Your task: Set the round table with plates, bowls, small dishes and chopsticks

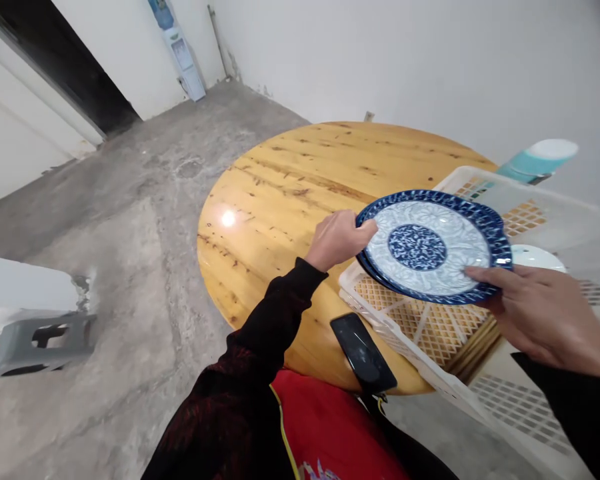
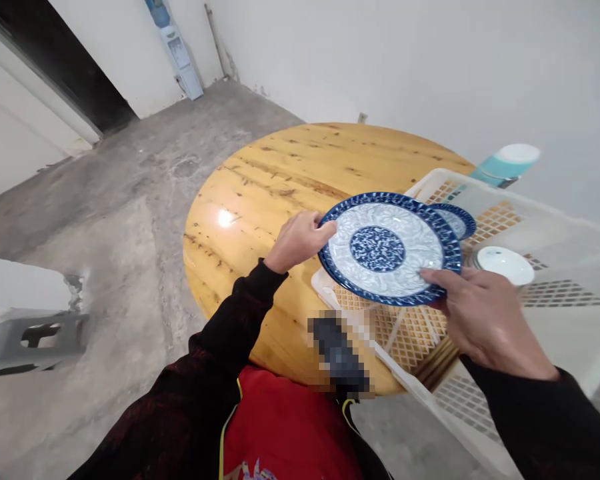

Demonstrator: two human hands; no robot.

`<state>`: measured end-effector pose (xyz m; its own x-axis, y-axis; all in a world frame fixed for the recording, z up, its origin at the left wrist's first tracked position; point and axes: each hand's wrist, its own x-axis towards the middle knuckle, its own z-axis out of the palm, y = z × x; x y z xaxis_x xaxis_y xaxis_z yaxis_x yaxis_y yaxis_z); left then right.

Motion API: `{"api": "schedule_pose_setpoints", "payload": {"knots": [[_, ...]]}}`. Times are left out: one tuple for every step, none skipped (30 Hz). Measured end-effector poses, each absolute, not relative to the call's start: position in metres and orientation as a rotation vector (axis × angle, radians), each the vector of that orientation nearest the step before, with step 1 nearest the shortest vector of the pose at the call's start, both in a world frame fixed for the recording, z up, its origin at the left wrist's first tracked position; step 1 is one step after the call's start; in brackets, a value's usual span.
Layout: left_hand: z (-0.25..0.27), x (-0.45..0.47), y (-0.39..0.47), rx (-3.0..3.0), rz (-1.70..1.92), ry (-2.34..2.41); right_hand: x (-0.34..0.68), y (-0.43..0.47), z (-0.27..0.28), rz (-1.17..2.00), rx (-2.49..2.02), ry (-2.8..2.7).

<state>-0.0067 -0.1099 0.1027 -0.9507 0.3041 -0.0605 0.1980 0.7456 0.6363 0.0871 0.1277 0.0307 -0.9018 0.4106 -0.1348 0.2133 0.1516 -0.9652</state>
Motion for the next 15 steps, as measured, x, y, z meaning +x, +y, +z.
{"api": "schedule_pose_setpoints", "payload": {"knots": [[0.102, -0.009, -0.123, 0.378, 1.019, 2.804, 0.084, 0.11, 0.037, 1.915, -0.679, -2.19], [0.101, -0.012, -0.137, 0.359, 1.055, 2.817, 0.081, 0.091, 0.042, 1.991, -0.747, -2.121], [0.099, -0.014, -0.152, 0.343, 1.09, 2.821, 0.078, 0.073, 0.047, 2.06, -0.815, -2.061], [0.096, -0.017, -0.167, 0.33, 1.121, 2.818, 0.076, 0.055, 0.051, 2.107, -0.879, -2.017], [0.094, -0.021, -0.182, 0.322, 1.146, 2.811, 0.073, 0.037, 0.055, 2.135, -0.927, -1.987], [0.091, -0.025, -0.198, 0.319, 1.165, 2.8, 0.071, 0.018, 0.057, 2.142, -0.953, -1.977], [0.088, -0.03, -0.214, 0.323, 1.177, 2.787, 0.069, -0.001, 0.058, 2.144, -0.971, -1.972], [0.085, -0.035, -0.23, 0.334, 1.184, 2.773, 0.066, -0.02, 0.058, 2.156, -0.978, -1.97], [0.081, -0.04, -0.246, 0.349, 1.185, 2.76, 0.064, -0.038, 0.057, 2.172, -0.982, -1.964], [0.076, -0.046, -0.261, 0.364, 1.183, 2.747, 0.061, -0.056, 0.054, 2.19, -0.991, -1.96], [0.071, -0.052, -0.275, 0.375, 1.174, 2.735, 0.058, -0.072, 0.049, 2.2, -1.013, -1.953], [0.064, -0.058, -0.288, 0.38, 1.16, 2.724, 0.055, -0.088, 0.043, 2.205, -1.047, -1.943], [0.056, -0.063, -0.3, 0.377, 1.144, 2.712, 0.053, -0.102, 0.035, 2.211, -1.081, -1.927], [0.046, -0.068, -0.311, 0.369, 1.127, 2.698, 0.05, -0.115, 0.026, 2.219, -1.118, -1.906], [0.036, -0.073, -0.32, 0.358, 1.109, 2.682, 0.048, -0.127, 0.017, 2.229, -1.159, -1.883]]}}
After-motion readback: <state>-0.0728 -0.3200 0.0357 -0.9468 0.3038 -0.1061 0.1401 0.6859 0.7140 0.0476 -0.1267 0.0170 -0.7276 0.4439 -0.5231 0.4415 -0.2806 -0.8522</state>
